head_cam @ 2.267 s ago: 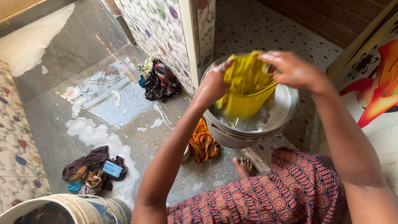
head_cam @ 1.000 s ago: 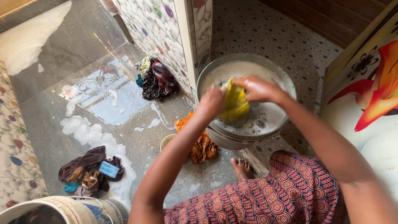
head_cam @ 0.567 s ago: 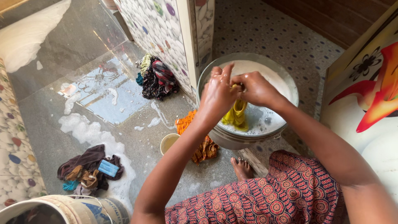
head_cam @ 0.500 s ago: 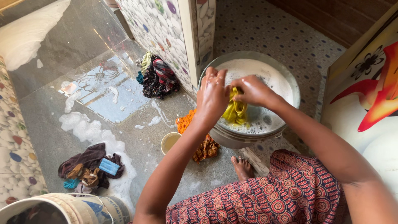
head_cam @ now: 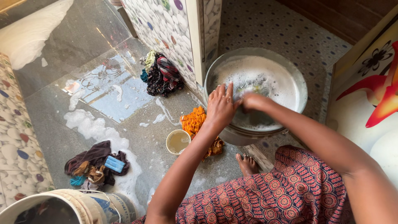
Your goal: The person washes clothes by hand in a bucket of soapy water, dipping each item in, scrubbing it, and wringing it out.
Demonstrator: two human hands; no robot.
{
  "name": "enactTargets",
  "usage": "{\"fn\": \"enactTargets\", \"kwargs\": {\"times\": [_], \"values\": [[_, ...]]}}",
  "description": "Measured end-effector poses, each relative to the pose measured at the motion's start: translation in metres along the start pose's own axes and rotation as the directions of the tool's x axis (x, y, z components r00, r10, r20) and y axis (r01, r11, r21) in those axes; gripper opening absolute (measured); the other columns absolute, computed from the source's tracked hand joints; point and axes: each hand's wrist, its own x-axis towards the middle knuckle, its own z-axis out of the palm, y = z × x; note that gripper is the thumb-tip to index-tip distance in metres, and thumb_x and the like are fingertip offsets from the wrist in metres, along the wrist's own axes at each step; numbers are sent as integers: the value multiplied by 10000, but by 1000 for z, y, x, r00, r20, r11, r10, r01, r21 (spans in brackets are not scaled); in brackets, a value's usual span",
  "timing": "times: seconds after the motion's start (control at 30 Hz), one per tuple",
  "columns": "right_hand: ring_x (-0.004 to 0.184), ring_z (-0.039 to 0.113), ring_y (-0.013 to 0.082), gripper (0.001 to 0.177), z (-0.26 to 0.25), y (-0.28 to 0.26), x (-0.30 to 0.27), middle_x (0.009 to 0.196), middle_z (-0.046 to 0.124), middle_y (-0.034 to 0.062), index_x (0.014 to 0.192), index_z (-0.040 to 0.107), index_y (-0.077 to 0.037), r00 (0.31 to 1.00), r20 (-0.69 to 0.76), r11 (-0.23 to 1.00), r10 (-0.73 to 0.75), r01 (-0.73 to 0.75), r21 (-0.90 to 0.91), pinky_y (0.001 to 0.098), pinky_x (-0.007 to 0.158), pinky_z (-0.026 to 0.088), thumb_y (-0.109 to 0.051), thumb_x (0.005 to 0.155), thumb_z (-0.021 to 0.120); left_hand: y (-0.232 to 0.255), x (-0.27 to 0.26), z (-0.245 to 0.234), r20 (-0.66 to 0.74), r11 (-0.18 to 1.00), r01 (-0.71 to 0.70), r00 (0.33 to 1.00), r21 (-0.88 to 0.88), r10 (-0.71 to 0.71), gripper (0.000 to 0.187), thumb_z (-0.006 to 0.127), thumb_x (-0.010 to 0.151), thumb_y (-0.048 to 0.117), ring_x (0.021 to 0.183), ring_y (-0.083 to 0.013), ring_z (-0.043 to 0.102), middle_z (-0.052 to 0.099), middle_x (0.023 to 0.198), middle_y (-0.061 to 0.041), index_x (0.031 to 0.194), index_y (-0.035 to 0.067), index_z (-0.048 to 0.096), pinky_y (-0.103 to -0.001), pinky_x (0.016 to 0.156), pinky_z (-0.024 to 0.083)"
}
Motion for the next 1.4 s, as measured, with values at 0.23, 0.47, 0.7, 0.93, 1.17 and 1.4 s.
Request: {"fn": "enactTargets", "kwargs": {"times": [0.23,0.47,0.7,0.93,1.17,1.4], "values": [[926,748,198,298,-133,-103,-169,1066,772,95,1115,781,-106,720,-550,904,-423,374,-206,339,864,594,-17,833,745,7,-10,-16,-221,985,-13,975,-171,-25,1011,337,975,747,1490,-440,341,338,1593,-332,1640,26,92,-521,1221,261],[1104,746,151,215,-164,-154,-259,1181,729,74,1230,666,-50,220,-868,657,-446,739,-150,293,1025,625,123,1104,655,7,-17,-23,-318,971,-78,948,-227,2,1040,361,981,739,1493,-432,358,355,1597,-332,1631,-27,92,-522,1202,292],[948,726,193,373,-132,-109,-166,1119,750,101,1203,732,-100,637,-619,876,-459,441,-196,355,886,593,13,848,715,9,-16,-18,-279,975,-21,959,-222,-43,1032,395,993,707,1449,-415,415,379,1590,-318,1618,-71,131,-516,1193,327],[845,749,199,386,-2,-9,-14,1074,748,109,1204,689,-108,996,-55,997,-67,64,-51,331,781,624,33,861,583,5,-10,-4,-226,992,14,973,-129,-43,1079,422,962,733,1436,-394,429,394,1563,-306,1604,-84,132,-516,1180,329],[869,763,184,196,-41,-33,-54,1007,781,109,1047,762,-72,923,-273,959,-272,239,-149,319,825,631,-32,874,683,3,-8,0,-224,985,-21,974,-169,-18,1178,410,932,851,1501,-374,390,356,1626,-309,1603,-60,82,-515,1200,318],[1014,732,192,144,-127,-120,-210,1133,736,135,1094,739,-34,390,-779,811,-490,533,-244,296,850,650,46,976,761,29,7,-25,-84,926,58,992,-373,-96,1412,703,622,814,1425,-368,416,416,1544,-218,1614,101,-4,-627,1140,277]]}}
